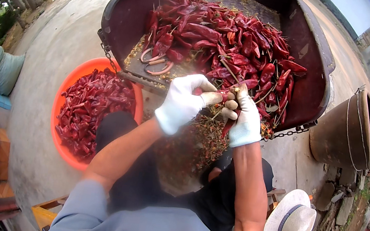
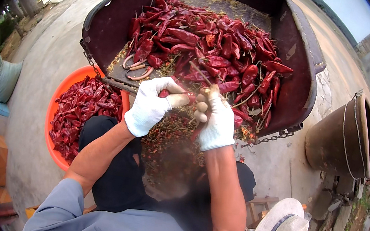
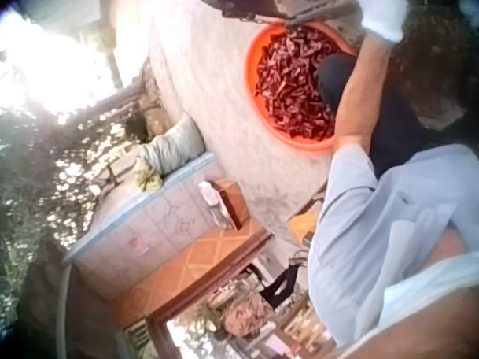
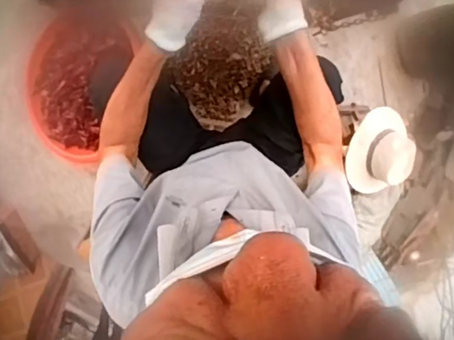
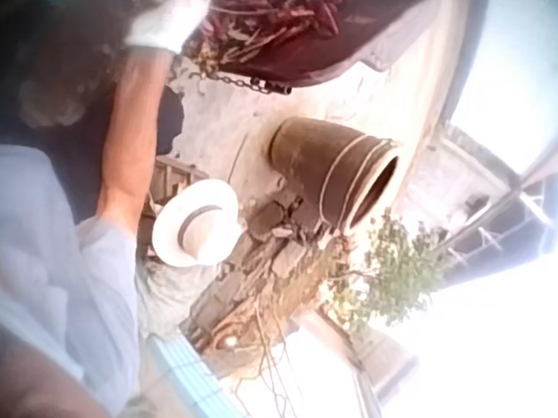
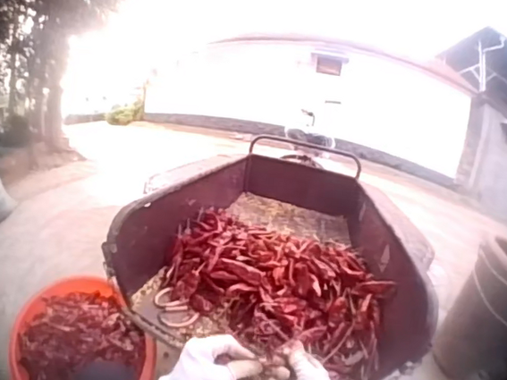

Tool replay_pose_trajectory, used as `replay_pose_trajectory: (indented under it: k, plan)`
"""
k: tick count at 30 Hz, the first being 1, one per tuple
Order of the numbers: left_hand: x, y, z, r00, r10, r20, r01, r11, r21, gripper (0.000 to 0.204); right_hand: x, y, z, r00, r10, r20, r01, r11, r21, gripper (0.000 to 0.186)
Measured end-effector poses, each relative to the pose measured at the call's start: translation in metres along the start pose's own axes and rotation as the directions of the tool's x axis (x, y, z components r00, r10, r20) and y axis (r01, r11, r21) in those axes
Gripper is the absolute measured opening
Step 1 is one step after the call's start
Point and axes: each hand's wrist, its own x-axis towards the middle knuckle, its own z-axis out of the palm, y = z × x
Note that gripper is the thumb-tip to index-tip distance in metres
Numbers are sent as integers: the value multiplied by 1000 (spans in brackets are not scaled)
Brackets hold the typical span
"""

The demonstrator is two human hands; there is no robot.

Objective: The person removes stems from dried red chili peppers and places the peppers into an orange basin. Another person briefly assists by adding more peppers to the tray.

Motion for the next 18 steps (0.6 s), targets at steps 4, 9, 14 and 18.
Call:
replay_pose_trajectory:
  k: [4,9,14,18]
  plan:
    - [-3,15,-26,992,-113,-55,90,943,-319,14,15,-39,-16,976,-218,-7,216,962,166,27]
    - [-1,5,-29,929,-281,240,357,851,-385,15,4,-18,-3,963,-249,98,255,965,-52,60]
    - [-4,15,-2,932,-199,303,259,950,-174,36,-10,-1,14,929,-228,293,316,900,-300,73]
    - [-6,0,8,917,-153,368,199,976,-91,33,-18,1,20,890,-230,393,373,863,-340,69]
